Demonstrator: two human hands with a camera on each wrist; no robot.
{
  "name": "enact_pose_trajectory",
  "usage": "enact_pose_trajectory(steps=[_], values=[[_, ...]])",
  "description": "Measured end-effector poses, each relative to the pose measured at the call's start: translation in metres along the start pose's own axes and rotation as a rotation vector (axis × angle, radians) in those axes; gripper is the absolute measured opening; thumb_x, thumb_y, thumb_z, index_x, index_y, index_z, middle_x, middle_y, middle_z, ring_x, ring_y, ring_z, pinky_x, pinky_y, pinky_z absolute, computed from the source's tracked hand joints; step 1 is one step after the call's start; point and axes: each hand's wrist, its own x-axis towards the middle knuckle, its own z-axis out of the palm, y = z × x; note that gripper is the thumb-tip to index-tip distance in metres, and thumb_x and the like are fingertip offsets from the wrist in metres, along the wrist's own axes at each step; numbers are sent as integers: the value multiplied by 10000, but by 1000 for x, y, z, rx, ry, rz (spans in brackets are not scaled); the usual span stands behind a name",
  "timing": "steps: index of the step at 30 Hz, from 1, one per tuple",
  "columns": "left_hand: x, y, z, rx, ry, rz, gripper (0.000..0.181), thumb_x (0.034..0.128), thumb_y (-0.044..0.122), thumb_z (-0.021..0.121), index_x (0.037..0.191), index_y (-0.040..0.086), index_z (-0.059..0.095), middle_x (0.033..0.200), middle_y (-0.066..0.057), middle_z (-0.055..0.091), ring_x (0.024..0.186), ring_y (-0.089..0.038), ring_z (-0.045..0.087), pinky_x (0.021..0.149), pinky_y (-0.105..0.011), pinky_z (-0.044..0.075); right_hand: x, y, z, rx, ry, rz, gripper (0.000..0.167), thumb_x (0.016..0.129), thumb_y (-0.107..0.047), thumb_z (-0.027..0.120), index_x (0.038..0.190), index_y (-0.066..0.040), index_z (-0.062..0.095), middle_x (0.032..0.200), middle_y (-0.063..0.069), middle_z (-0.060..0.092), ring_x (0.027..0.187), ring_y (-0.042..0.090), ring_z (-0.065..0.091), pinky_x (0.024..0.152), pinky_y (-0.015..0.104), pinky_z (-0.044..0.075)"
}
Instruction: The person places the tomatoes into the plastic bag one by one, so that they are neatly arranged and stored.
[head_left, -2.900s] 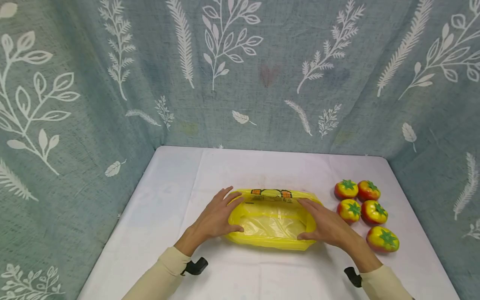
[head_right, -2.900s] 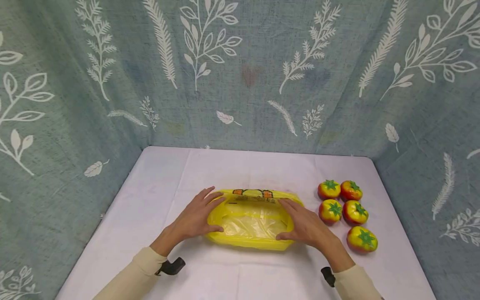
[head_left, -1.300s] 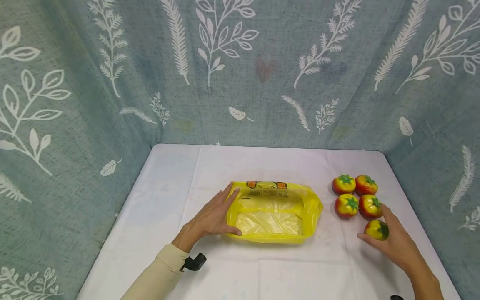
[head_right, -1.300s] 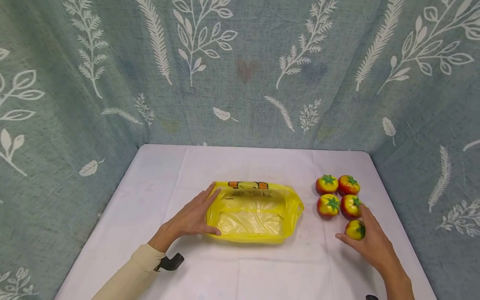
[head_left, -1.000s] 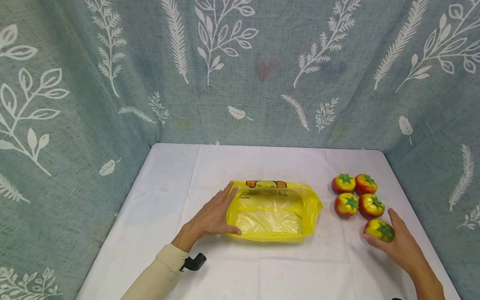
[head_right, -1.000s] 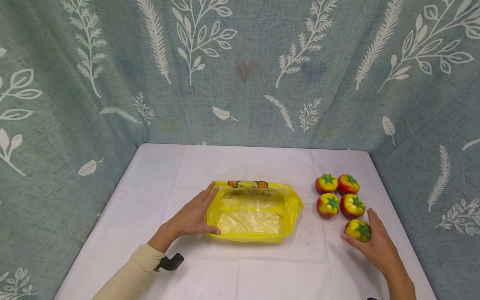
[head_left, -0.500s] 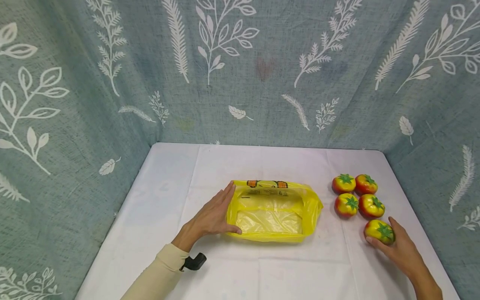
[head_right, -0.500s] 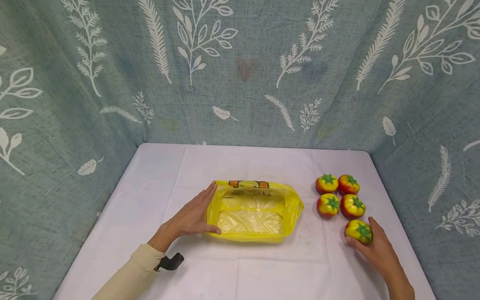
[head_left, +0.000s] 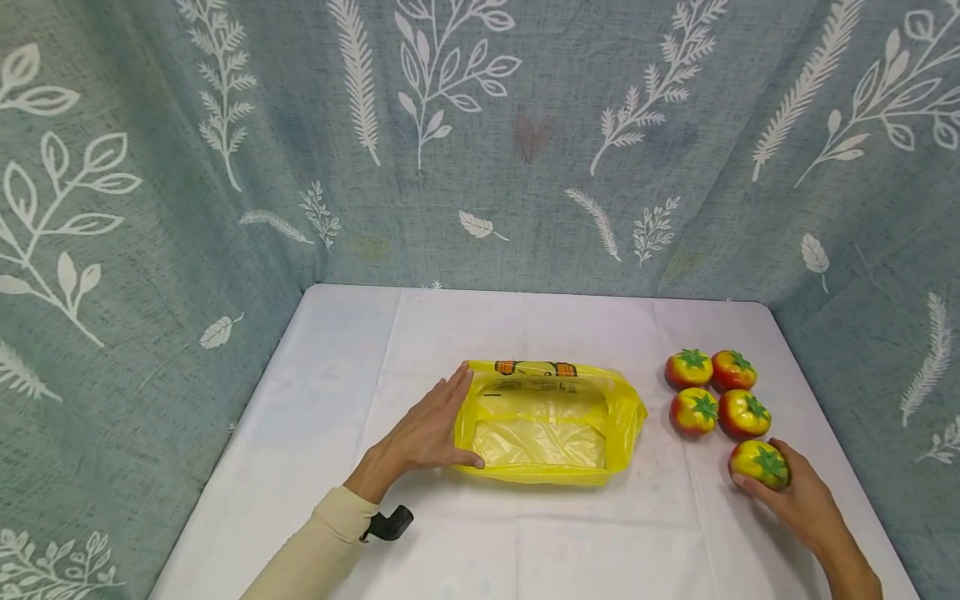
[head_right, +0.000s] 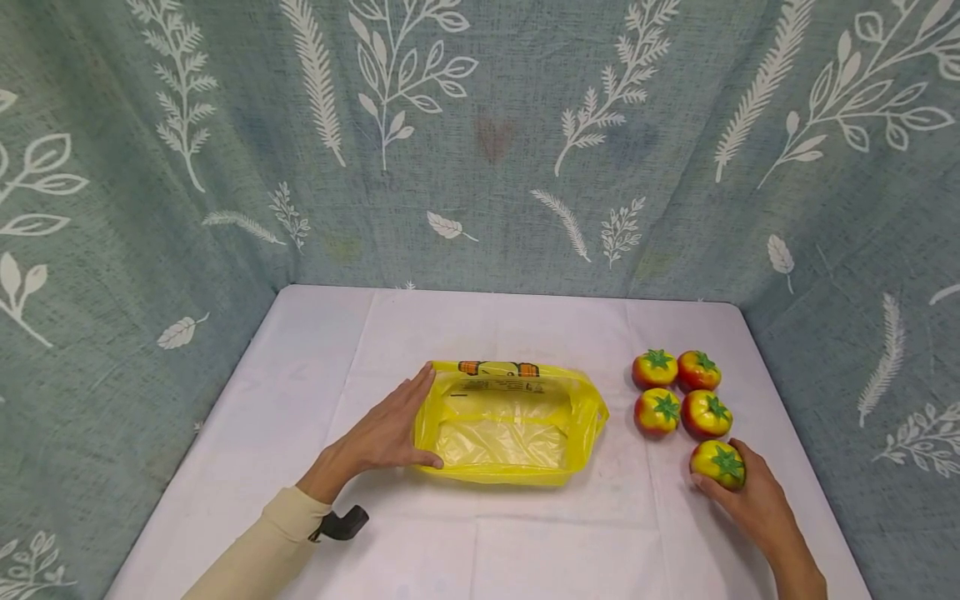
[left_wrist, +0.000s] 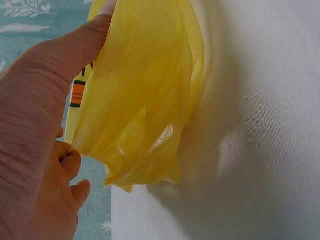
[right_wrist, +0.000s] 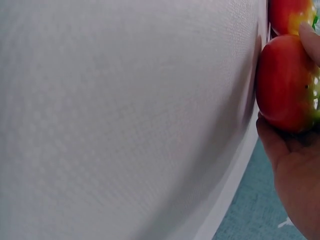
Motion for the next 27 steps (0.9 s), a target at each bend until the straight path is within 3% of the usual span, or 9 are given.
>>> enact_pose_trajectory(steps=[9,17,27], values=[[0,0,-1,-13,7,8,1410,677,772,766,1610,-10,55,1693,-149,2,1538,-244,142,1244,-417,146,0,3,0,0,19,-11,1133,894,-617,679,1510,170,144,1442,442,263,1257,566,340,1050,738,297],[-1,0,0,-17,8,8,1410,679,774,763,1612,-4,46,1693,-146,-9,1540,-246,133,1245,-418,143,-1,4,1,41,26,24,1185,879,-605,707,1541,143,70,1502,443,191,1321,574,267,1077,741,265],[-2,2,-2,-26,14,10,1397,682,760,772,1609,-14,70,1692,-155,11,1538,-257,147,1243,-430,154,-3,6,2,37,14,6,1190,900,-601,683,1535,157,21,1514,466,136,1352,620,217,1074,746,248]])
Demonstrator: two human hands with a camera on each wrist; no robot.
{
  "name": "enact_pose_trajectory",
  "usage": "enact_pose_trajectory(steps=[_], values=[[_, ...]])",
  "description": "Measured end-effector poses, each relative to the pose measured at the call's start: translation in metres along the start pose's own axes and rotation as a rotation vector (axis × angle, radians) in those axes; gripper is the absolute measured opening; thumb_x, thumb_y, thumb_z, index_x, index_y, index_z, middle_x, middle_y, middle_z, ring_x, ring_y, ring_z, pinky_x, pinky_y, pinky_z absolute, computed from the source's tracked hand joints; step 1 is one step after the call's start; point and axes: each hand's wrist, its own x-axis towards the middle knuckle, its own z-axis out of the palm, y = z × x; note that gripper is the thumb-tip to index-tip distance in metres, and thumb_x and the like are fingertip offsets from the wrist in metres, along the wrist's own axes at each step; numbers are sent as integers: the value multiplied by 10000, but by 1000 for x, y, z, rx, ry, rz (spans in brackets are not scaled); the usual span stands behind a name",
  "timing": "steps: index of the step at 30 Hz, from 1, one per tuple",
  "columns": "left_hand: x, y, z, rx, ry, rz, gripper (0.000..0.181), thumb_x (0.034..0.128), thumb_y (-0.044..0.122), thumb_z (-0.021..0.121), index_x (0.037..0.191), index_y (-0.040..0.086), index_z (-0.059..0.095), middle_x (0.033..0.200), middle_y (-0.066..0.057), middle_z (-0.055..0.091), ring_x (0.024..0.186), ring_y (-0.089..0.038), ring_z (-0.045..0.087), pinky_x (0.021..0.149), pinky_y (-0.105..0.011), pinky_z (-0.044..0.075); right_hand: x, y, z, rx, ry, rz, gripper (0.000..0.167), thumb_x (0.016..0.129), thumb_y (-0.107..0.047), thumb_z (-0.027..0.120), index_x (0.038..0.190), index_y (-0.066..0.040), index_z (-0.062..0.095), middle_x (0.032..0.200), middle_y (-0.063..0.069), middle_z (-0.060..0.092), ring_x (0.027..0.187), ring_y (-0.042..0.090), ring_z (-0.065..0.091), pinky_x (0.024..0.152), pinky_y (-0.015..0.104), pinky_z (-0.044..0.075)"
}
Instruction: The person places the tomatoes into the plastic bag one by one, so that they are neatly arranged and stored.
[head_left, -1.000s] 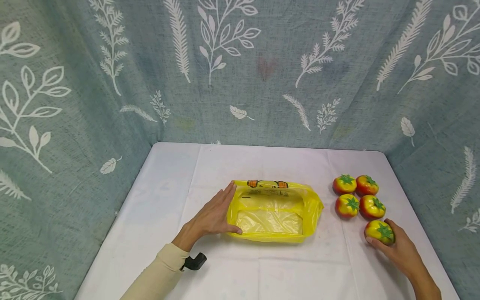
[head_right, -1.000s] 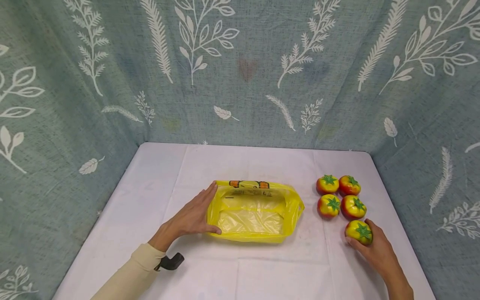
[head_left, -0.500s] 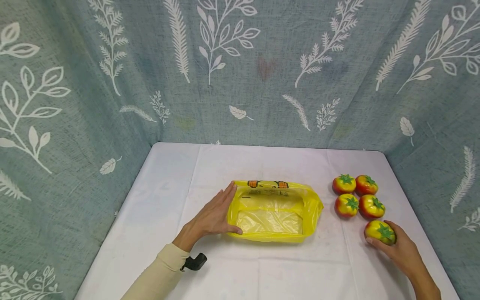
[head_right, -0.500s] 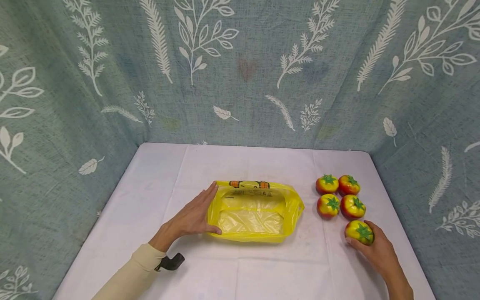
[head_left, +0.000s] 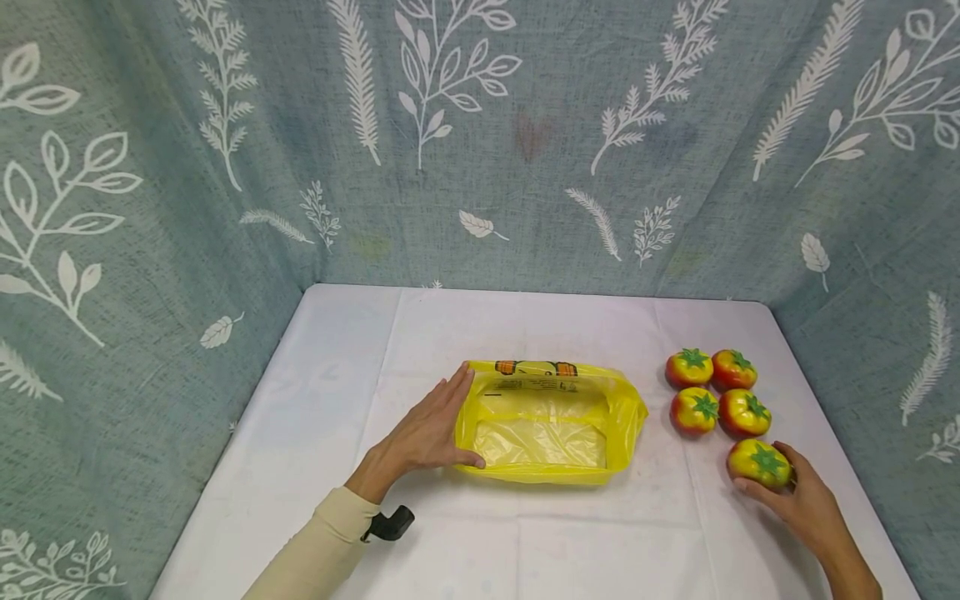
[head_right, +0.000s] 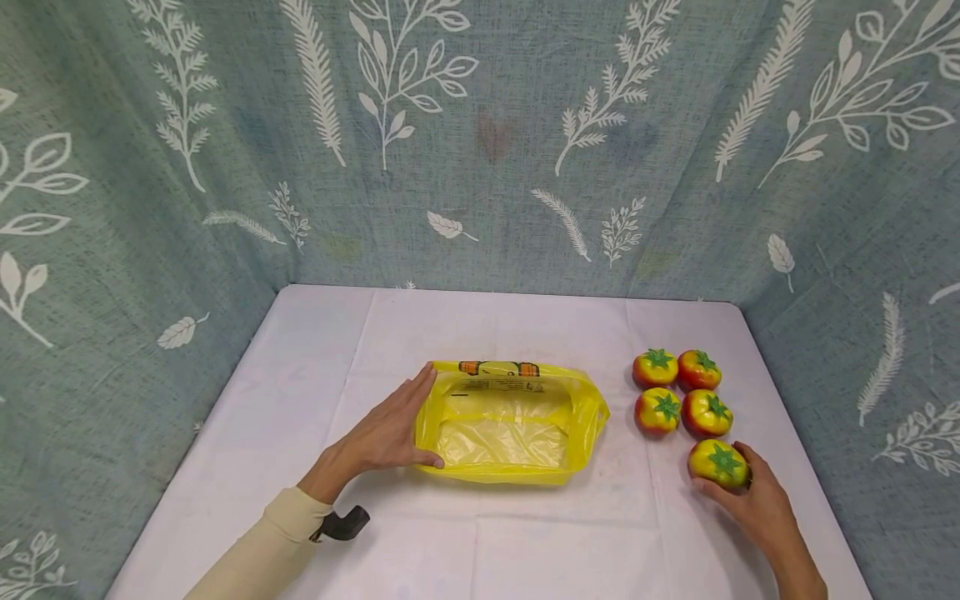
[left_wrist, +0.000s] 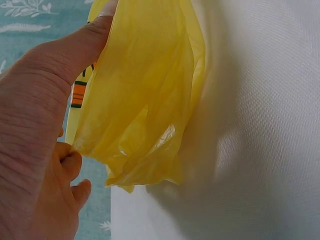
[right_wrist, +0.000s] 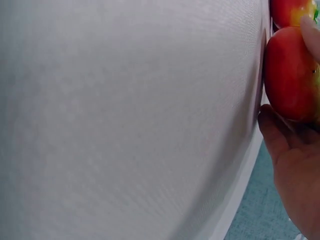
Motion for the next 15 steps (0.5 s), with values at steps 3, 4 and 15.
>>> enact_pose_trajectory(steps=[3,4,15], values=[[0,0,1,-4,-1,-4,1396,681,756,777,1610,-12,71,1693,-150,10,1538,-255,145,1244,-429,149,-1,0,0,-7,1,4,1174,906,-610,669,1533,162,43,1501,468,167,1341,610,243,1074,742,259],[0,0,1,-5,-1,-5,1396,681,755,778,1610,-10,70,1693,-148,9,1539,-252,142,1244,-428,147,-1,0,1,-9,3,4,1168,907,-611,667,1532,162,53,1497,468,179,1335,604,254,1071,742,265],[1,-1,2,-2,-6,-4,1399,681,766,768,1612,-2,61,1693,-148,10,1540,-246,135,1245,-425,143,-8,-12,-4,-7,106,-106,1047,930,-527,690,1508,173,167,1422,458,318,1213,575,411,995,708,397]])
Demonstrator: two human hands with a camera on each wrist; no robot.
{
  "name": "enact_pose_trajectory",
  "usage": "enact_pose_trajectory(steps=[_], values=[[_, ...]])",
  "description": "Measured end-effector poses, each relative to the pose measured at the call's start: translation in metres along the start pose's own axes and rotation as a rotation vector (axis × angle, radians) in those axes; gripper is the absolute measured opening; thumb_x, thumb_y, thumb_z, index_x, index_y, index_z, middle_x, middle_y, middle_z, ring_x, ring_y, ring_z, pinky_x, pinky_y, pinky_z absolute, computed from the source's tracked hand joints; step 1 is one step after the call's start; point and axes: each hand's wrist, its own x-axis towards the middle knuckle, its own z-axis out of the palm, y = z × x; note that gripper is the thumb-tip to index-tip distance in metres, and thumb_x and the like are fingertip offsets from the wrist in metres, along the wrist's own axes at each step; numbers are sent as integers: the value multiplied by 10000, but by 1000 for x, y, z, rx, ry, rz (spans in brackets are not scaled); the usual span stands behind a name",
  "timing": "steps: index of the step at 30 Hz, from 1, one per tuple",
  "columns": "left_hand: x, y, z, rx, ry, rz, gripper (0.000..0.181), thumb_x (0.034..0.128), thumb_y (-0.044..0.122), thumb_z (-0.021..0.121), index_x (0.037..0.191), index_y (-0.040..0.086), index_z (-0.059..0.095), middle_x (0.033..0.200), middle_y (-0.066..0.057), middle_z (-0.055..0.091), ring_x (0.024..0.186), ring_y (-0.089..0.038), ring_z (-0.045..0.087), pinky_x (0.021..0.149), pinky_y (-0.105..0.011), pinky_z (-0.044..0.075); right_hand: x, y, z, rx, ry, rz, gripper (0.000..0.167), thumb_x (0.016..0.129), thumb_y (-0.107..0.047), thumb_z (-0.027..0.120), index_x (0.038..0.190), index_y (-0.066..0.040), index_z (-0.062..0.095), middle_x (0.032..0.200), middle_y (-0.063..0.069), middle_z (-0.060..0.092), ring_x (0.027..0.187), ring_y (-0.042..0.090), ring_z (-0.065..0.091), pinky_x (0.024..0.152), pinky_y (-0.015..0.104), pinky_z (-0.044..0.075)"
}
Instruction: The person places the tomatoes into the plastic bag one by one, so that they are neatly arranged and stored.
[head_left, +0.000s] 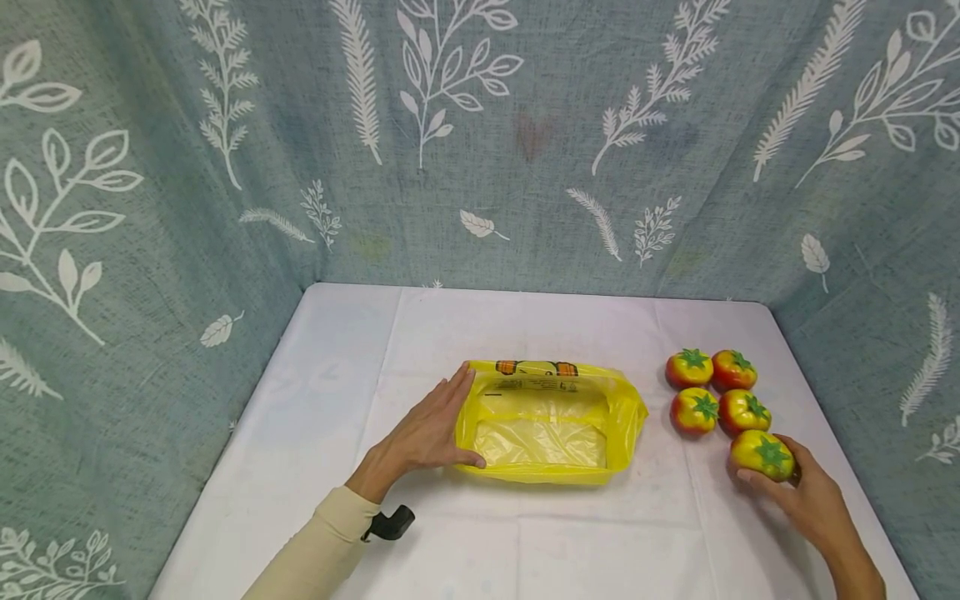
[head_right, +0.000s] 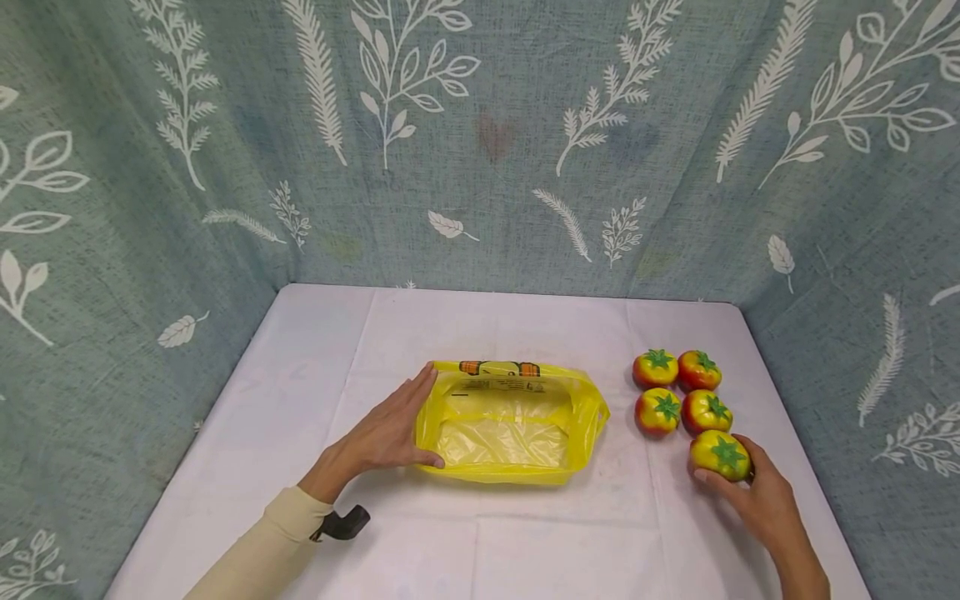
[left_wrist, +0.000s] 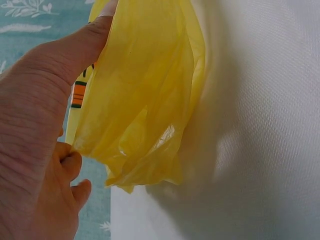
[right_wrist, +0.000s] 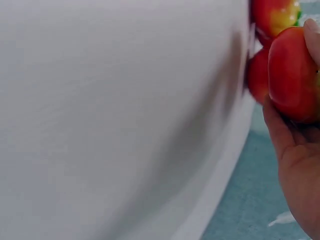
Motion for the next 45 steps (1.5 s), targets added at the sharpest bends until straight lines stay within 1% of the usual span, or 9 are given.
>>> enact_pose_trajectory(steps=[6,12,19,23,27,30,33,37,45], values=[[0,0,1,6,-3,2,1401,682,778,757,1613,0,57,1693,-146,2,1540,-247,137,1245,-423,140,-1,-16,-4,15,56,-87,1015,925,-456,729,1518,158,179,1421,459,338,1217,597,421,958,705,423],[0,-1,2,2,0,10,1406,678,773,765,1614,3,52,1693,-149,2,1538,-252,144,1244,-431,147,2,-32,-7,22,45,-112,1020,923,-462,729,1539,129,170,1443,445,328,1225,590,417,956,675,425],[1,1,1,6,-2,13,1408,672,775,767,1613,0,62,1693,-150,5,1537,-252,149,1243,-427,147,8,-53,-9,49,51,-191,974,928,-414,739,1551,99,194,1453,419,355,1232,570,437,949,643,431],[1,1,1,7,-5,12,1409,671,775,768,1612,-2,64,1693,-148,1,1537,-254,152,1244,-426,146,13,-70,-11,57,64,-252,953,919,-377,759,1563,67,214,1449,397,384,1229,543,462,959,437,510],[1,1,1,13,-8,12,1411,671,781,762,1612,-3,63,1692,-152,2,1536,-260,155,1243,-430,151,19,-87,-11,96,72,-318,913,907,-342,779,1564,28,264,1428,372,417,1196,516,498,868,71,475],[0,1,1,12,-6,14,1412,669,780,764,1612,-5,65,1691,-159,7,1535,-263,157,1242,-437,156,23,-99,-9,126,68,-360,887,896,-319,794,1555,10,301,1400,346,446,1170,492,517,820,5,417],[0,1,1,8,-8,14,1411,670,779,765,1612,-4,63,1691,-158,5,1537,-258,153,1243,-434,151,27,-108,-7,127,60,-379,876,889,-311,801,1543,18,319,1393,333,451,1171,482,511,960,266,534],[0,2,1,9,-14,7,1410,673,777,764,1613,0,57,1691,-156,2,1537,-256,151,1244,-429,146,31,-120,-3,109,58,-409,868,880,-278,812,1521,59,334,1388,335,444,1166,488,512,966,615,435],[1,1,2,10,-19,-4,1410,671,784,759,1614,6,57,1693,-146,-3,1540,-239,137,1246,-412,129,37,-142,5,124,-16,-396,887,870,-361,815,1523,21,353,1348,302,492,1157,471,530,995,637,467]])
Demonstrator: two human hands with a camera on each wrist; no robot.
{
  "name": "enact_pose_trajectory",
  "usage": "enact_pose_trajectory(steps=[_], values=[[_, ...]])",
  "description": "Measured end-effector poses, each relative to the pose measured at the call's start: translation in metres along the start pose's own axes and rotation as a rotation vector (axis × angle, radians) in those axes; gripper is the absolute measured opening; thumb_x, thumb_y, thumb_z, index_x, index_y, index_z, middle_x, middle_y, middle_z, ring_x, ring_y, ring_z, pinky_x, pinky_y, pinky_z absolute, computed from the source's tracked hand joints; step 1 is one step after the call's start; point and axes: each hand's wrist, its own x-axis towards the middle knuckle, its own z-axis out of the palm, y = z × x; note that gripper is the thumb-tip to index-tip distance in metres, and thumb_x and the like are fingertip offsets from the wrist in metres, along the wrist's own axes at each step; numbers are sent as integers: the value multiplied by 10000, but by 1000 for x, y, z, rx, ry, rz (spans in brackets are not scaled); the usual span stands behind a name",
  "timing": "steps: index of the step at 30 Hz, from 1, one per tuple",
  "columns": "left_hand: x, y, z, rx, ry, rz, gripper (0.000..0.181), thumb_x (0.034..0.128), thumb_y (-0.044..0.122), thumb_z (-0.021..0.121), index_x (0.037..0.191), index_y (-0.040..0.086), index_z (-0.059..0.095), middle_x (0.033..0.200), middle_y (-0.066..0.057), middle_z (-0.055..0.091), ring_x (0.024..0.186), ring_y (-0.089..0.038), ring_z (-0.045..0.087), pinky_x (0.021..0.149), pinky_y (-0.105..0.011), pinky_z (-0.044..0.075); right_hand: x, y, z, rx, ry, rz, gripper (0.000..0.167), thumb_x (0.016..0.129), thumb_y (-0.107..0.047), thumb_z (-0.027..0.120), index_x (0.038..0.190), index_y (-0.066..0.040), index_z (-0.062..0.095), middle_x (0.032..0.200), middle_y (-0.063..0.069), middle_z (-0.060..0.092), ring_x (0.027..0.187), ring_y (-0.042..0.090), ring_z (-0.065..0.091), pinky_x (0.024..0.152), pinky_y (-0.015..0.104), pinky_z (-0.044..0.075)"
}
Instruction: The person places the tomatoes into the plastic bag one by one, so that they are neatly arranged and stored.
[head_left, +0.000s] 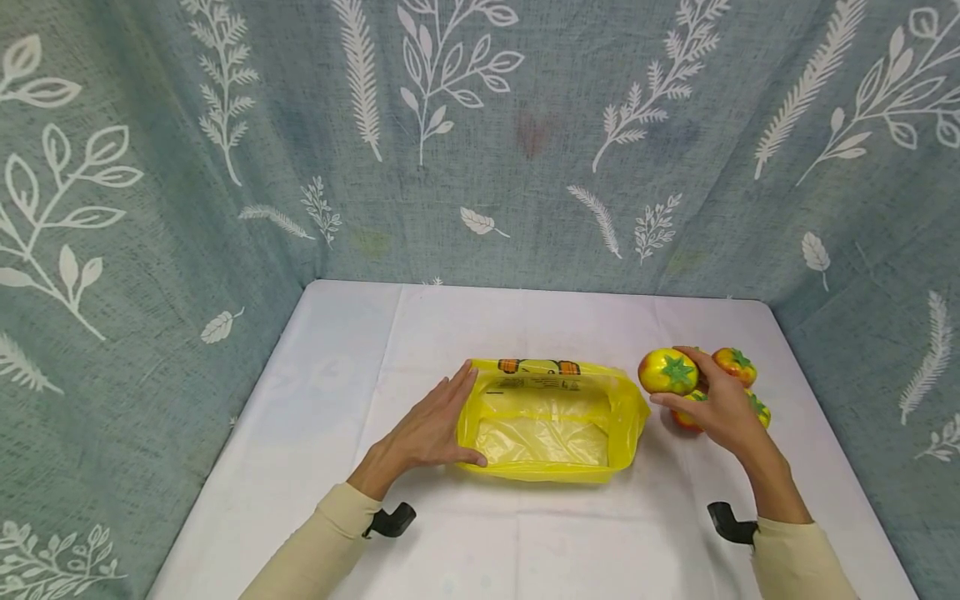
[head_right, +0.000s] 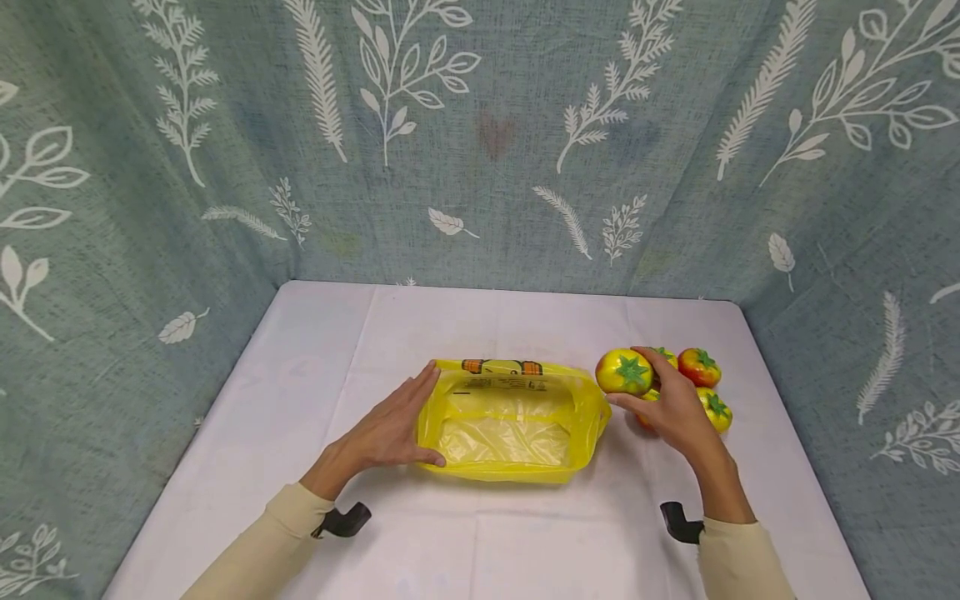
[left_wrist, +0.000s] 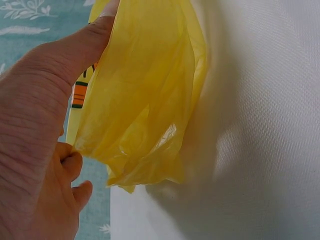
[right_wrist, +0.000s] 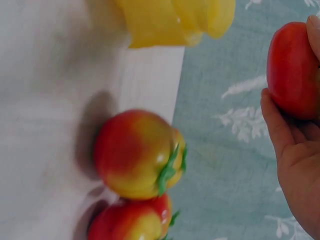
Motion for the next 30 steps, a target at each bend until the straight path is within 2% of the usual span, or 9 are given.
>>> enact_pose_trajectory(steps=[5,9,16,23,30], values=[[-1,0,0,5,5,1,1405,676,791,749,1614,5,58,1693,-145,-8,1539,-241,138,1247,-406,125,10,-14,8,9,-62,3,925,857,-426,810,1541,-15,342,1412,287,472,1199,459,514,1028,626,450],[-1,1,-1,-13,7,8,1398,684,773,761,1614,8,53,1692,-145,-15,1537,-251,144,1248,-405,115,18,-23,16,8,-99,-27,934,846,-449,812,1544,-34,350,1430,262,484,1227,450,517,1048,619,434],[-1,3,-2,-16,5,21,1397,686,764,766,1610,-7,56,1689,-163,-8,1540,-250,128,1249,-415,116,37,-39,38,87,-165,-130,839,854,-365,824,1501,-46,396,1388,194,537,1210,373,571,1055,545,460],[-1,5,-3,-29,-11,15,1405,678,760,776,1614,8,46,1691,-150,-21,1540,-236,132,1250,-412,109,52,-60,60,89,-235,-188,812,833,-350,846,1477,-77,433,1347,155,569,1151,313,597,1002,486,522],[0,6,-1,-37,-9,11,1392,679,735,797,1618,15,64,1693,-145,-15,1538,-242,148,1249,-414,113,62,-80,79,109,-291,-251,820,821,-308,862,1475,-44,442,1360,158,573,1126,294,609,995,472,530]])
